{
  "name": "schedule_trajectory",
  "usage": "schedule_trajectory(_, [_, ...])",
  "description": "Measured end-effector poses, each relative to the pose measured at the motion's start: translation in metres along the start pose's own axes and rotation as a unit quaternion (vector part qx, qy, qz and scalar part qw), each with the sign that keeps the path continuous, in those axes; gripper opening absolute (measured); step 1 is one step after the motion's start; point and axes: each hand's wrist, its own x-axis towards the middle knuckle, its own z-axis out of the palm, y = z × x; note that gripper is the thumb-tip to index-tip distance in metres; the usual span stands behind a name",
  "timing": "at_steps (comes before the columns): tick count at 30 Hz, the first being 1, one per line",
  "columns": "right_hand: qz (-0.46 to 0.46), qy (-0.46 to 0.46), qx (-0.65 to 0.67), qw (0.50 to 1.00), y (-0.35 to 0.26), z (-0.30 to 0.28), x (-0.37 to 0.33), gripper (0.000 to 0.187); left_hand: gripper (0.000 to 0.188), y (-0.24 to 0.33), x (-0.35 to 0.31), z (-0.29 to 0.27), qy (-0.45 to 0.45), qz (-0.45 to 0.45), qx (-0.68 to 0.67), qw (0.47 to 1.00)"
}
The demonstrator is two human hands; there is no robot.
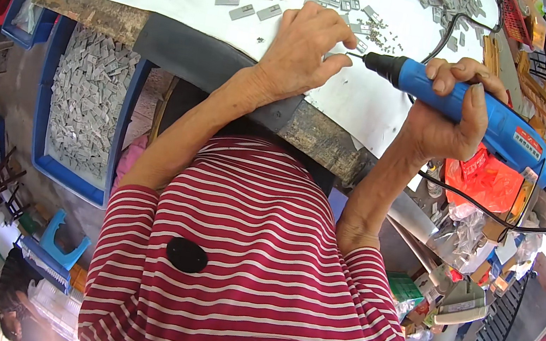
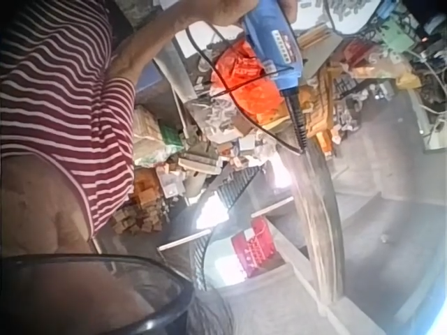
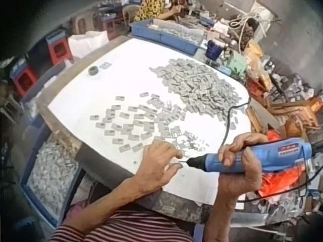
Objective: The person uses an electric screwdriver to process small metal hardware components on a workshop workbench.
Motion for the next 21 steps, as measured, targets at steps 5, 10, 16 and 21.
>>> schedule_trajectory(5, [0.000,0.006,-0.004,1.000,0.0000,0.0021,0.0003,0.020,0.014,-0.0024,-0.0010,0.0002,-0.008,-0.005,0.007,1.000])
schedule_trajectory(10, [-0.007,0.012,-0.006,1.000,0.0002,0.0026,-0.0002,0.020,0.012,-0.0043,-0.0012,0.0023,0.003,0.006,-0.002,1.000])
schedule_trajectory(16, [-0.006,0.005,-0.007,1.000,0.0008,0.0015,0.0005,0.020,0.010,-0.0044,-0.0012,0.0022,0.003,0.005,-0.009,1.000])
schedule_trajectory(21, [-0.005,0.003,-0.015,1.000,0.0000,0.0021,0.0006,0.020,0.012,-0.0016,-0.0007,-0.0010,-0.013,0.001,-0.006,1.000])
